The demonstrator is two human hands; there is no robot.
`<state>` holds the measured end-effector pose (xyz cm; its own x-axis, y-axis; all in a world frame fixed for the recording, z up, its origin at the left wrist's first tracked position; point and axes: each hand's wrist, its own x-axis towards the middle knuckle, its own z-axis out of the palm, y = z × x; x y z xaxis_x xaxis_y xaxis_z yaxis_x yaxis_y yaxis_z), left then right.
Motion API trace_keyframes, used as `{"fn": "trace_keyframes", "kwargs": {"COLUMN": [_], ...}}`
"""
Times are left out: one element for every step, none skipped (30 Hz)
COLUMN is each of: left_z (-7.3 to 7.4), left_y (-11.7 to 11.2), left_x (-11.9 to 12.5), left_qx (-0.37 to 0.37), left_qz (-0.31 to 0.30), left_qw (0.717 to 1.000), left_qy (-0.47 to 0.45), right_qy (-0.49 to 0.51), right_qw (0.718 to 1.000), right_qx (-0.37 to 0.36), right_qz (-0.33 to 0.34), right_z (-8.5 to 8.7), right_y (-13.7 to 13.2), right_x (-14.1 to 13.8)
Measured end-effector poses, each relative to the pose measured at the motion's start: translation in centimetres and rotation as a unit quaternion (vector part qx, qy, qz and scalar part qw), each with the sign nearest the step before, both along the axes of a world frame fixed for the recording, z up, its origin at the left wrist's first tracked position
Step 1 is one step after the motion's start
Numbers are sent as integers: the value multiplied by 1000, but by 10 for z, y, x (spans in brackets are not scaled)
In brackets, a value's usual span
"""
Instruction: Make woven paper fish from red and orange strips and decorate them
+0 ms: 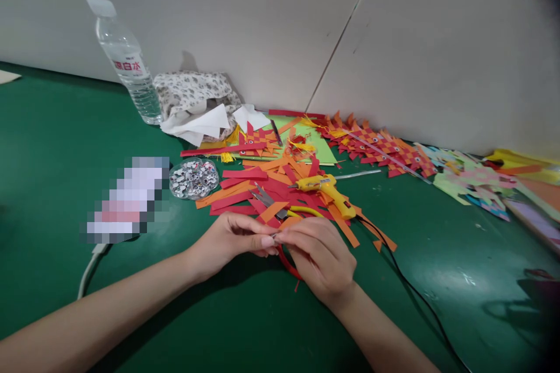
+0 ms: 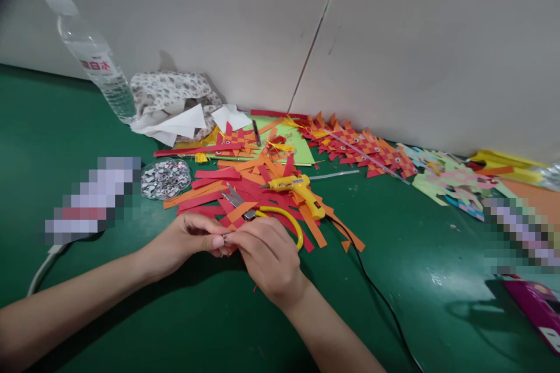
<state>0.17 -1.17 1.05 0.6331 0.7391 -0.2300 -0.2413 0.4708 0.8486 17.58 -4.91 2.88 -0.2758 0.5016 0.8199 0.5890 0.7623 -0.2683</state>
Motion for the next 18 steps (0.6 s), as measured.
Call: {"fn": "trace_keyframes", "kwargs": {"left_z": [0,0,0,0,0,0,0,-1,-1,-1,-1,-1,-1,-2,-2,-2,-3,-3], "left_y": [0,0,0,0,0,0,0,0,0,0,0,0,0,0,0,-1,-1,-1], "left_x": [0,0,-1,-1,-1,-1,-2,-2,-2,-1,-1,-1,-1,-1,0,0,0,0], "left_qx": [-1,0,0,1,2,1,0,-1,-3,-4,-5,-5,-6,-7,-8,-10,-11,-13], "left_qz": [-1,-2,-3,-5,-7,-9,-10,-11,-12,-12,-13,-14,-15,-16,-17,-16,-15,-14], "left_qw": [1000,1000,1000,1000,1000,1000,1000,1000,1000,1000,1000,1000,1000,1000,1000,1000,1000,999], "left_qy": [-1,-2,-4,-6,-8,-10,-11,-12,-13,-14,-16,-17,-18,-19,-21,-22,-24,-26], "right_qy": [0,0,1,2,2,2,2,1,0,-1,-2,-3,-3,-4,-4,-5,-4,-3], "right_qw": [1000,1000,1000,1000,1000,1000,1000,1000,1000,1000,1000,1000,1000,1000,1000,1000,1000,1000], "right_qx": [1,2,3,4,4,4,4,3,2,3,3,3,3,4,4,4,3,3], "right_qz": [1,3,4,6,8,10,12,13,14,15,15,15,16,16,15,14,14,14], "right_z": [1,1,1,1,1,1,1,1,2,2,2,2,3,3,3,3,2,2], "right_y": [-1,-1,-1,-2,-2,-3,-3,-3,-3,-3,-3,-4,-4,-4,-4,-4,-4,-4], "right_x": [0,0,0,0,0,0,0,1,1,1,1,1,1,1,1,1,1,1]}}
